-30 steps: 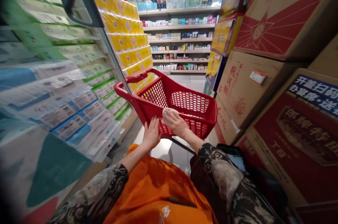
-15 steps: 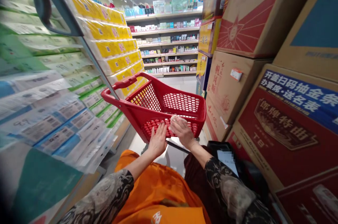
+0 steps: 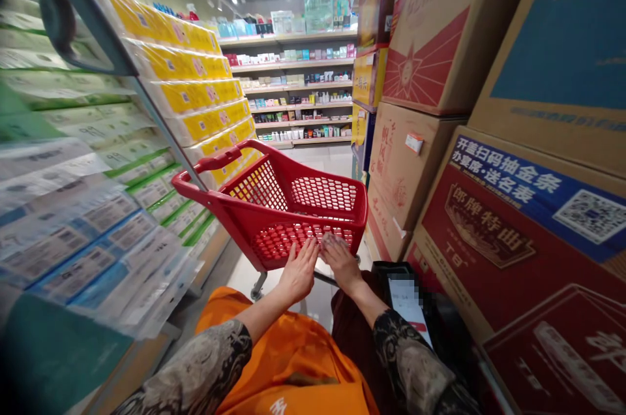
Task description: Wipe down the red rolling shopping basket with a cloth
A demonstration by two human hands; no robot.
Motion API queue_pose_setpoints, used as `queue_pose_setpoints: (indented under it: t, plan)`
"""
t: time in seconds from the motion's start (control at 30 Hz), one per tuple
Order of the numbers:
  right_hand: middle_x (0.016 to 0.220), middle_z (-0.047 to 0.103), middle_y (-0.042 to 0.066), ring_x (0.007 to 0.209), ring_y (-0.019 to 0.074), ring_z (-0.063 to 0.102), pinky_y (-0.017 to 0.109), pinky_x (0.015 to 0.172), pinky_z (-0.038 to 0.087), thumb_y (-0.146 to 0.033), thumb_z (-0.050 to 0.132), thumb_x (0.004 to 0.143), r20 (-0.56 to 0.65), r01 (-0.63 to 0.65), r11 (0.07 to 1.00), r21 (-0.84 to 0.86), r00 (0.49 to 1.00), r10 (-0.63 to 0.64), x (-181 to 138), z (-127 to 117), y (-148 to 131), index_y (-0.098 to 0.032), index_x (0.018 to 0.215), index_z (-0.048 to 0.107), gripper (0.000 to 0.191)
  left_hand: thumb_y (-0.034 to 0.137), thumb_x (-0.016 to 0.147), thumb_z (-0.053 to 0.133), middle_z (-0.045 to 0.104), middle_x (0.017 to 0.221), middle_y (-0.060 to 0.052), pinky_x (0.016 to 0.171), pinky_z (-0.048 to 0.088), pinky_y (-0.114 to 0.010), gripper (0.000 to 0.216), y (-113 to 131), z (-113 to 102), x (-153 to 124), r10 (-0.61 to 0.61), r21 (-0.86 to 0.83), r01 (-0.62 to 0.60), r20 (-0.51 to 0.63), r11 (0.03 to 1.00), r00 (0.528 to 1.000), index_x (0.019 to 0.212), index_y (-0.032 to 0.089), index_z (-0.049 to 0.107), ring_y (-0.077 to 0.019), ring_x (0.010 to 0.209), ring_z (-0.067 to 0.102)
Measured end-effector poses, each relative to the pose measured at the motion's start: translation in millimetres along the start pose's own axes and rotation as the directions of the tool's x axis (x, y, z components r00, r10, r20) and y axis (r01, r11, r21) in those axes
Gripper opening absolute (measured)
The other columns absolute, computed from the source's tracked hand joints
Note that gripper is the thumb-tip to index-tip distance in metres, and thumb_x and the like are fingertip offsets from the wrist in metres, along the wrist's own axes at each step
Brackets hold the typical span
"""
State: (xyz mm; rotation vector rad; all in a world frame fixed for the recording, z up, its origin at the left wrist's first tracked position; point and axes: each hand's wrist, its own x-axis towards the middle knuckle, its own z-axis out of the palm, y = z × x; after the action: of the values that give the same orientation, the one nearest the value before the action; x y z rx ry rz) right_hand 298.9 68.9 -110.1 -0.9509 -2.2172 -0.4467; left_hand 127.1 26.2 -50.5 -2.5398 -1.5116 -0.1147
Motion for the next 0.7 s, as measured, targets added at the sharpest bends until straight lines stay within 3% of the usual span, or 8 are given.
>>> queue_pose_setpoints:
  t: [0.1, 0.17, 0.3, 0.43, 0.57, 0.7]
  plan:
    - [0.133, 0.05, 0.005, 0.136, 0.0182, 0.023, 0.045, 0.111, 0.028, -0.009, 0.038, 0.09, -0.086, -0.026, 0.999, -0.02, 0.996, 0.024, 16.1, -22.3, 11.4, -0.019, 0.128, 0.049, 0.041, 0.017, 0.08, 0.034, 0.018, 0.15, -0.012, 0.11, 0.013, -0.053, 0.063, -1.5, -3.6, 6.2, -0.023, 0.001, 0.023, -0.055, 1.0, 0.998, 0.141, 0.007, 0.02, -0.0247, 0.139, 0.011]
    - [0.134, 0.05, 0.005, 0.136, 0.0183, 0.022, 0.045, 0.111, 0.027, -0.008, 0.037, 0.089, -0.075, -0.024, 0.999, -0.043, 0.997, 0.021, 19.5, -27.5, 19.5, -0.019, 0.129, 0.048, 0.043, 0.017, 0.08, 0.034, 0.018, 0.15, -0.012, 0.11, 0.012, -0.053, 0.064, -2.2, -3.2, 8.6, -0.039, 0.002, 0.039, -0.08, 0.999, 0.996, 0.142, 0.007, 0.02, -0.0245, 0.139, 0.009]
    - [0.13, 0.053, 0.006, 0.131, 0.0204, 0.035, 0.043, 0.106, 0.036, -0.011, 0.042, 0.09, 0.04, 0.083, 0.994, -0.064, 0.996, -0.081, 2.1, -6.9, 19.3, -0.018, 0.122, 0.056, 0.036, 0.018, 0.079, 0.035, 0.019, 0.15, -0.013, 0.11, 0.013, -0.053, 0.066, -3.5, 5.2, 3.9, -0.039, -0.005, 0.039, -0.073, 0.999, 0.997, 0.142, 0.008, 0.019, -0.0247, 0.139, 0.01]
    - [0.123, 0.059, 0.007, 0.125, 0.0203, 0.044, 0.043, 0.101, 0.041, -0.017, 0.044, 0.091, 0.091, 0.127, 0.992, -0.013, 0.988, -0.126, -4.8, 12.8, -1.1, -0.019, 0.114, 0.061, 0.029, 0.018, 0.078, 0.037, 0.02, 0.15, -0.013, 0.11, 0.014, -0.053, 0.067, -11.9, 8.6, -4.6, -0.082, -0.015, 0.082, -0.017, 0.997, 0.996, 0.142, 0.009, 0.019, -0.0259, 0.138, 0.014]
    - [0.129, 0.055, 0.007, 0.13, 0.0204, 0.037, 0.043, 0.107, 0.035, -0.012, 0.042, 0.09, 0.054, 0.197, 0.978, 0.067, 0.978, -0.2, 45.7, -2.0, -16.1, -0.019, 0.12, 0.057, 0.034, 0.016, 0.078, 0.037, 0.021, 0.15, -0.013, 0.111, 0.01, -0.052, 0.067, -27.2, -2.7, -6.2, -0.186, -0.015, 0.186, 0.002, 0.982, 0.983, 0.142, 0.009, 0.02, -0.0259, 0.139, 0.014]
    - [0.131, 0.053, 0.007, 0.132, 0.0223, 0.032, 0.046, 0.109, 0.029, -0.011, 0.04, 0.091, -0.003, 0.211, 0.977, 0.035, 0.977, -0.211, 96.3, -8.0, -16.1, -0.017, 0.123, 0.055, 0.036, 0.016, 0.078, 0.036, 0.019, 0.15, -0.015, 0.11, 0.009, -0.054, 0.065, -40.2, -12.6, -8.1, -0.28, -0.008, 0.28, 0.01, 0.96, 0.96, 0.141, 0.006, 0.022, -0.0272, 0.139, 0.011]
